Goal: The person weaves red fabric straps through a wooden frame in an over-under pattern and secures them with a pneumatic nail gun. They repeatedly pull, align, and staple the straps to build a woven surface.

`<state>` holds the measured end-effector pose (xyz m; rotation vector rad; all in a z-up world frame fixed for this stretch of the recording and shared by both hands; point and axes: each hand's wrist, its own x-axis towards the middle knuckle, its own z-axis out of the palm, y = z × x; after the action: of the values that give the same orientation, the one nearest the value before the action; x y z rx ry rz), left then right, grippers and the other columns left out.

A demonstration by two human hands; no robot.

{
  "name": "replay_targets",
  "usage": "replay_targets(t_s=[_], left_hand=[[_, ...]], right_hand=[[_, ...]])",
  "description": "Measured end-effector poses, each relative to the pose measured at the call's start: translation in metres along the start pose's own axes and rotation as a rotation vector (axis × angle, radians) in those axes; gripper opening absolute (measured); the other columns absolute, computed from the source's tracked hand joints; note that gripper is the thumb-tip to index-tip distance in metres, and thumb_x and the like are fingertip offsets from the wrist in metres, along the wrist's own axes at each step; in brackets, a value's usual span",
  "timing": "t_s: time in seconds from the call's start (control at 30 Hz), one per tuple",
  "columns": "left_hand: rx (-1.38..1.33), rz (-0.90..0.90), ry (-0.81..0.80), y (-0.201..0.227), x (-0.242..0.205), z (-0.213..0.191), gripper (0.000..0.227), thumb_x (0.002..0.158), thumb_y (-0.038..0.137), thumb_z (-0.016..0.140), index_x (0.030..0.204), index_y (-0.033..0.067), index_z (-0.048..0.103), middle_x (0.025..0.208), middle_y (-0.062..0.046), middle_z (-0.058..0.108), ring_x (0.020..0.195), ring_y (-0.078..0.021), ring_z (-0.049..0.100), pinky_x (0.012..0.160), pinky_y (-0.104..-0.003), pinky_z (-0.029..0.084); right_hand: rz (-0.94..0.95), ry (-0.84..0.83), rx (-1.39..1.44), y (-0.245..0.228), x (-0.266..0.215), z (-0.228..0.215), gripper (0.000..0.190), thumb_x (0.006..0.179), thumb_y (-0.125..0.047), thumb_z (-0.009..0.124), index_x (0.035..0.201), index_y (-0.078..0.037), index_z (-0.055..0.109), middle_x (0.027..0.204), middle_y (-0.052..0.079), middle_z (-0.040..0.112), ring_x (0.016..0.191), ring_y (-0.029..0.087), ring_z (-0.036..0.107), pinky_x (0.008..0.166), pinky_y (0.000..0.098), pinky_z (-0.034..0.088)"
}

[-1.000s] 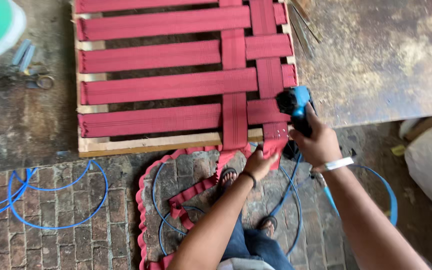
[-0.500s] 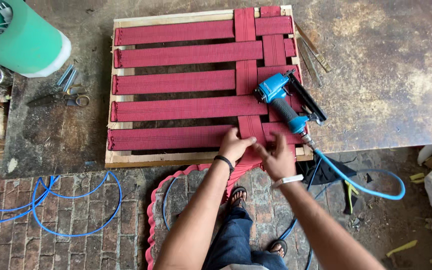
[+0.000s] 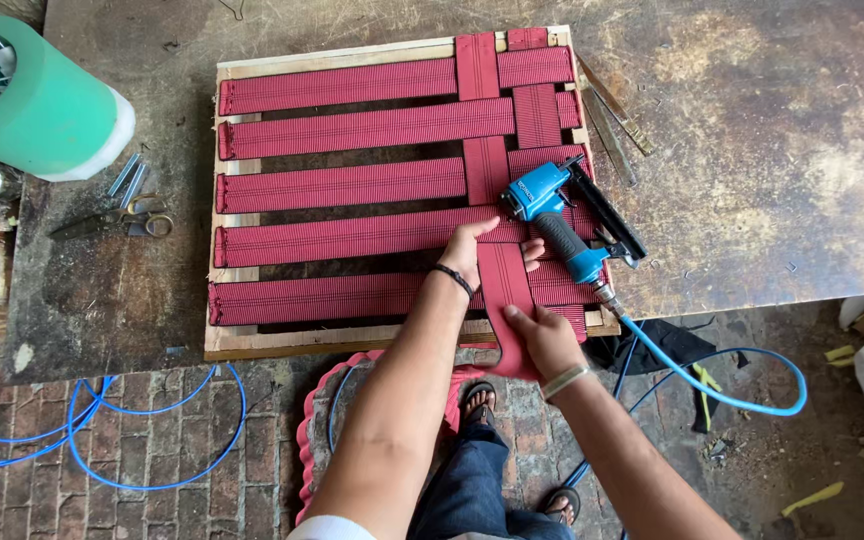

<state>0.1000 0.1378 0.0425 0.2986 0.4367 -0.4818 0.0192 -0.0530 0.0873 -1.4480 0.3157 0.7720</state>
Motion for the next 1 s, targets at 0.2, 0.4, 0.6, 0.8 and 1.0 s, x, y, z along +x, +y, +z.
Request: replay_targets(t_s=[0.2,0.4,0.6,0.8,1.0], left_hand=[[0.188,0.002,0.137,0.009,0.026,-0.029,0.038,0.104,0.019,0.048,0.122,-0.0147,0.056,0.102,-0.022,0.075,0.099,-0.0368,0.071,0.097,-0.052,0.056],[0.427,0.195,0.11,0.0,0.056,-0.064,0.021,0.104,0.012,0.048,0.092,-0.0013,0.059,0.075,-0.011,0.064,0.07,-0.028,0.063,0.078,-0.044,0.058],[0.43,0.217,0.245,-0.002,0.043,-0.049,0.019,0.103,0.014,0.051,0.087,0.007,0.058,0.069,-0.008,0.062,0.061,-0.0233,0.059,0.07,-0.04,0.055],[0.52,0.342,0.353,-0.018,0.043,-0.033,0.041,0.106,0.03,0.049,0.089,-0.0021,0.068,0.065,-0.005,0.059,0.049,-0.0156,0.052,0.052,-0.039,0.054],[0.584,0.391,0.521,-0.076,0.012,-0.027,0.039,0.107,0.032,0.05,0.084,0.0044,0.064,0.057,0.002,0.05,0.041,-0.0123,0.041,0.043,-0.035,0.045]], right_hand=[[-0.189,0.061,-0.981,0.013,-0.018,-0.006,0.041,0.1,-0.038,0.072,0.106,0.002,0.068,0.088,0.02,0.076,0.077,0.029,0.07,0.074,0.0417,0.057],[-0.651,0.071,-1.527,-0.014,-0.026,-0.029,0.079,0.078,-0.038,0.072,0.143,-0.002,0.045,0.142,0.019,0.053,0.127,0.032,0.056,0.104,0.0403,0.045],[-0.467,-0.06,-1.927,-0.058,-0.005,-0.026,0.122,0.074,-0.061,0.075,0.16,-0.004,0.008,0.169,0.017,0.005,0.155,0.029,0.012,0.126,0.0405,0.013],[-0.632,0.063,-1.86,-0.049,0.002,-0.026,0.128,0.067,-0.061,0.076,0.162,-0.006,0.011,0.17,0.015,0.01,0.157,0.027,0.015,0.126,0.0406,0.012],[-0.942,0.23,-1.862,-0.021,0.041,-0.039,0.119,0.079,-0.056,0.072,0.166,-0.005,0.01,0.172,0.017,0.012,0.156,0.028,0.017,0.124,0.0428,0.014]])
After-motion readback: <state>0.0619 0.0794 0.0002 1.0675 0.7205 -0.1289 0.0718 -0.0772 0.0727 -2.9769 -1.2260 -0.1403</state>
